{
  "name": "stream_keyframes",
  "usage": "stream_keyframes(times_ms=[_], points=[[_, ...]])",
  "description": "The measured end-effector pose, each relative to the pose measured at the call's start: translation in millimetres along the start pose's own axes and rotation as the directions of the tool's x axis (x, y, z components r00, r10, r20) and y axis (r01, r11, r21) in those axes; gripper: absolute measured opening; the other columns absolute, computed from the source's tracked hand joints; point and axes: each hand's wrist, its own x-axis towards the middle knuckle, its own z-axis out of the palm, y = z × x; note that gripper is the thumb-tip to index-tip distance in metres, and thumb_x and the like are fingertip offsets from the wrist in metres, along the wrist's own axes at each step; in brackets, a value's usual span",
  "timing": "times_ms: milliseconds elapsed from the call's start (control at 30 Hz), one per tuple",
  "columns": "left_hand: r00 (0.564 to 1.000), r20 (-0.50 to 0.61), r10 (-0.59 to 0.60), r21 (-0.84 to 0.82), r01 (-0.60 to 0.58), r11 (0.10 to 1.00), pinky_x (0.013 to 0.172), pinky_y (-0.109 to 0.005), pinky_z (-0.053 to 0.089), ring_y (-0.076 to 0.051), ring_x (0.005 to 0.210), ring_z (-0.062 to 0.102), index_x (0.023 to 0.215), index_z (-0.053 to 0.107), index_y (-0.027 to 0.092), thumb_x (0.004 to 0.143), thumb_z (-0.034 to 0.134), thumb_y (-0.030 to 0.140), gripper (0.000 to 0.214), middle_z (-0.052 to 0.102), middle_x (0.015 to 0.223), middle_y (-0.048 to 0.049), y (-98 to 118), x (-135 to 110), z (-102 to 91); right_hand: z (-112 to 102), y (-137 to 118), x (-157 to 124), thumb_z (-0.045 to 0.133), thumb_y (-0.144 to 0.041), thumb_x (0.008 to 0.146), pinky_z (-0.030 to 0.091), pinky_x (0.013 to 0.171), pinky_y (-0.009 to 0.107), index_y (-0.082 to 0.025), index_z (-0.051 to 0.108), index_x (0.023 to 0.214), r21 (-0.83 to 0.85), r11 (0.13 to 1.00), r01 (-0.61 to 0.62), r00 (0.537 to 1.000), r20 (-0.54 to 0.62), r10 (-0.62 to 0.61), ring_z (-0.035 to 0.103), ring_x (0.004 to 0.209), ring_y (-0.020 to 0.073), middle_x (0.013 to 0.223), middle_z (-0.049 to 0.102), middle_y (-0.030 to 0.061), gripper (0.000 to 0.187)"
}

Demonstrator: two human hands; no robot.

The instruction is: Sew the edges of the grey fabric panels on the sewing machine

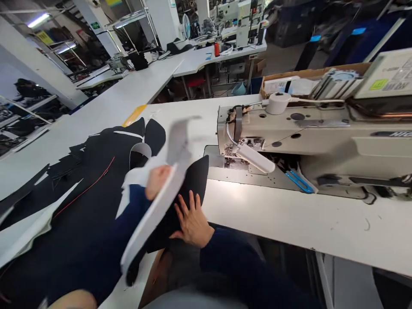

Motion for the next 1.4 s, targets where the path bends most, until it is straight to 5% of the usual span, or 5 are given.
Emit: stream_keyframes(times_ms=[133,267,467,800,1400], points=[[0.984,0.134,0.119,0.199,-0.145,0.969,0.073,-0.030,0.045,-0.020,0.080,0.061,0.114,0.060,0.021,0.095,0.043,0.038,0.031,0.066,0.081,-0.0032,17.0,-8.2,46.9,-8.3,16.2,-17.2,0.070,-0.053,0.073,0.022,0.104,0.067,-0.014,0.059,0.123,-0.085,0.982,0.167,0.976,0.159,-0.152,0.037,0.127,0.0450,0.130,0.052,0.0207,0.064],[0.913,0.184,0.365,0.353,-0.408,0.842,0.082,-0.037,0.042,-0.025,0.099,0.053,0.135,0.045,0.030,0.092,0.042,0.047,0.045,0.060,0.104,-0.0070,29.9,-9.3,56.9,-5.5,33.0,-17.1,0.055,-0.017,0.085,0.036,0.101,0.050,-0.019,0.070,0.092,-0.066,0.972,0.225,0.963,0.168,-0.211,0.055,0.104,0.0275,0.096,0.069,0.0084,0.017],[0.859,0.247,0.448,0.366,-0.511,0.778,0.083,-0.042,0.042,-0.029,0.103,0.046,0.125,0.053,0.025,0.084,0.053,0.048,0.047,0.052,0.111,-0.0111,48.1,3.0,59.4,16.2,9.8,-19.0,0.050,-0.006,0.081,0.044,0.092,0.044,-0.018,0.068,0.082,-0.033,0.999,0.030,0.993,0.119,-0.026,0.059,0.089,0.0234,0.082,0.068,0.0064,0.021],[0.771,0.352,0.531,0.264,-0.626,0.733,0.108,-0.060,0.023,-0.029,0.140,0.018,0.139,0.036,0.027,0.087,0.046,0.039,0.054,0.025,0.154,-0.0029,51.9,12.6,76.7,8.9,20.1,-41.3,0.052,-0.014,0.084,0.038,0.095,0.051,-0.018,0.069,0.087,-0.020,0.997,0.074,0.995,0.070,-0.072,0.056,0.093,0.0267,0.084,0.068,0.0086,0.018],[0.816,0.369,0.445,0.300,-0.558,0.774,0.105,-0.069,0.022,-0.037,0.139,0.016,0.143,0.033,0.027,0.088,0.043,0.045,0.059,0.025,0.154,-0.0015,66.1,14.3,78.6,10.7,16.2,-44.7,0.052,-0.009,0.080,0.037,0.097,0.047,-0.016,0.063,0.083,-0.027,0.997,0.071,0.996,-0.049,-0.072,0.055,0.090,0.0230,0.080,0.065,0.0058,0.014]])
